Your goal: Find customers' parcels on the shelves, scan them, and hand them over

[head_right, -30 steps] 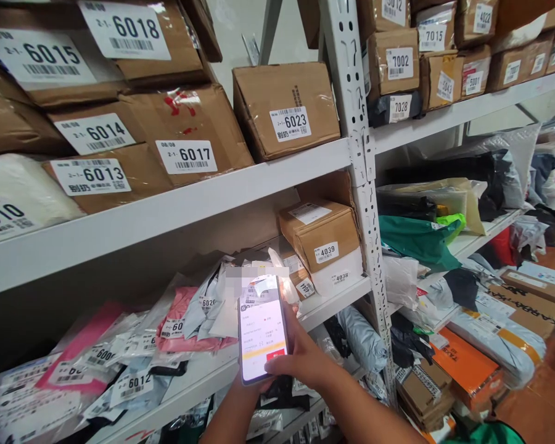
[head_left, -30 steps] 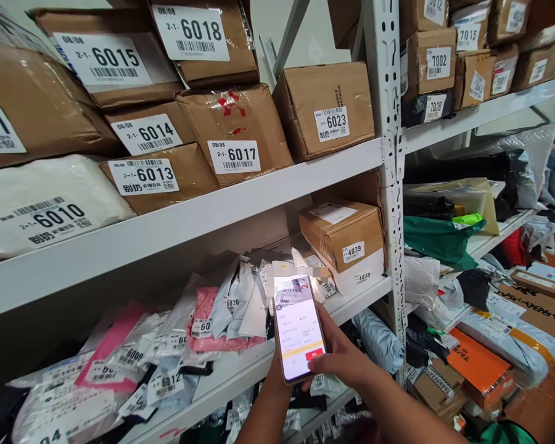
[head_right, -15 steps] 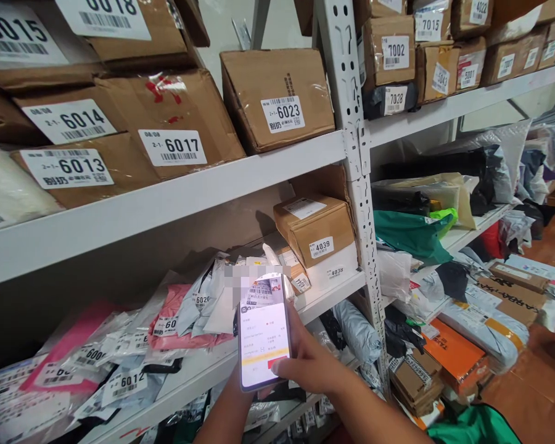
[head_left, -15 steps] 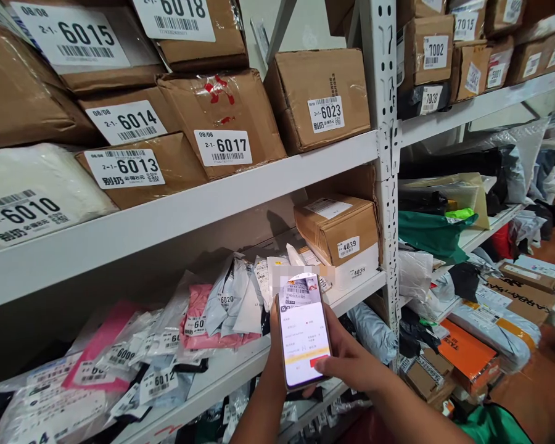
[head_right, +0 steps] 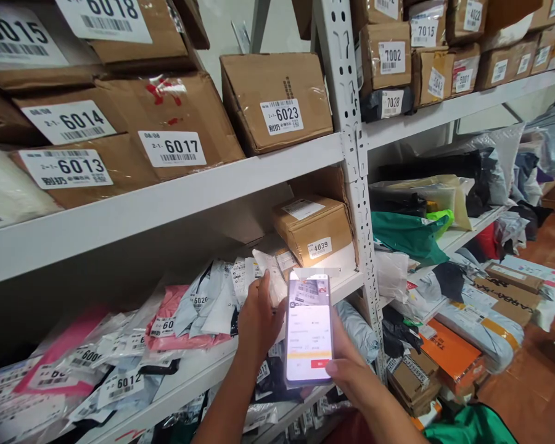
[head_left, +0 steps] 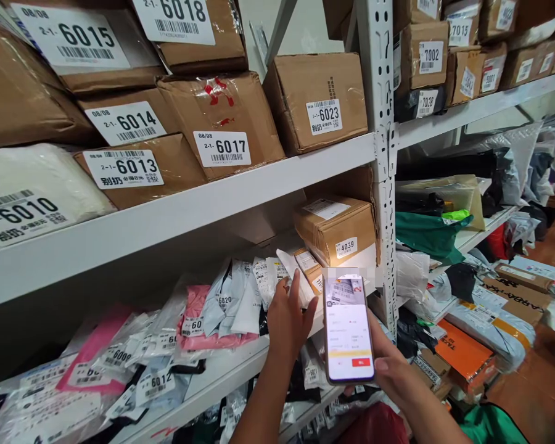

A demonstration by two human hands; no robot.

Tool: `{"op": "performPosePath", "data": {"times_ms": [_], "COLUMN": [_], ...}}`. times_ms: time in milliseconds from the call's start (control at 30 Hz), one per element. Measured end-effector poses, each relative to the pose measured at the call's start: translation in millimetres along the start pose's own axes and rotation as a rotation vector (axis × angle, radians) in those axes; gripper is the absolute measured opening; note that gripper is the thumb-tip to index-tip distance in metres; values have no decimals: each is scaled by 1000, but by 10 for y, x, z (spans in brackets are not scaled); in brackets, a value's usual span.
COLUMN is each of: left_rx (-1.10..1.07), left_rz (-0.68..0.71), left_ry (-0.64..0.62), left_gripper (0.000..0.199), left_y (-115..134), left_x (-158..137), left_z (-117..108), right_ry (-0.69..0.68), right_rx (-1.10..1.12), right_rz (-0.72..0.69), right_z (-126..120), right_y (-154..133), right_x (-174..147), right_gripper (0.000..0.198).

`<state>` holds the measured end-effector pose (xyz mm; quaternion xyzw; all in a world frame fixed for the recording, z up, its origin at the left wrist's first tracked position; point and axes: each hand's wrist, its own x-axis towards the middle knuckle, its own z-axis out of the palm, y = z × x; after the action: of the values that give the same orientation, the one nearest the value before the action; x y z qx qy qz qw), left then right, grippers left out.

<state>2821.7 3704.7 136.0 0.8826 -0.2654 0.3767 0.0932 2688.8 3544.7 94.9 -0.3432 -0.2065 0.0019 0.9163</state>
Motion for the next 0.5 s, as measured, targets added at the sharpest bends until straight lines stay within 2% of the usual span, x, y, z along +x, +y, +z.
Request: {"op": "performPosePath", "data": {"times_ms": [67, 133, 233, 300, 400, 500], "left_rx": [-24, -38, -50, -22, 51, 87], "left_rz": [-88, -184, -278, -283, -265, -273], "left_ry": [-65, -79, 3, 66, 127, 120], "left_gripper": [53, 44, 34, 31, 28, 31], "left_y": [29, 13, -52, -80, -72, -44], "left_x": [67, 107, 102, 70, 11, -42], "left_z": [-72, -109, -99, -73, -41, -22], "right_ry": [51, 79, 104, 108, 96, 96], "right_rx": [-12, -21, -41, -48, -33, 6], "right_rz": [-4, 2, 43, 63, 70, 57], "right_z": [-35, -64, -105, -118, -84, 15], "right_y": [-51, -68, -21, 41, 141, 210], "right_x": [-73, -125, -152, -120, 6, 191], "right_gripper": [109, 110, 107, 105, 93, 68]}}
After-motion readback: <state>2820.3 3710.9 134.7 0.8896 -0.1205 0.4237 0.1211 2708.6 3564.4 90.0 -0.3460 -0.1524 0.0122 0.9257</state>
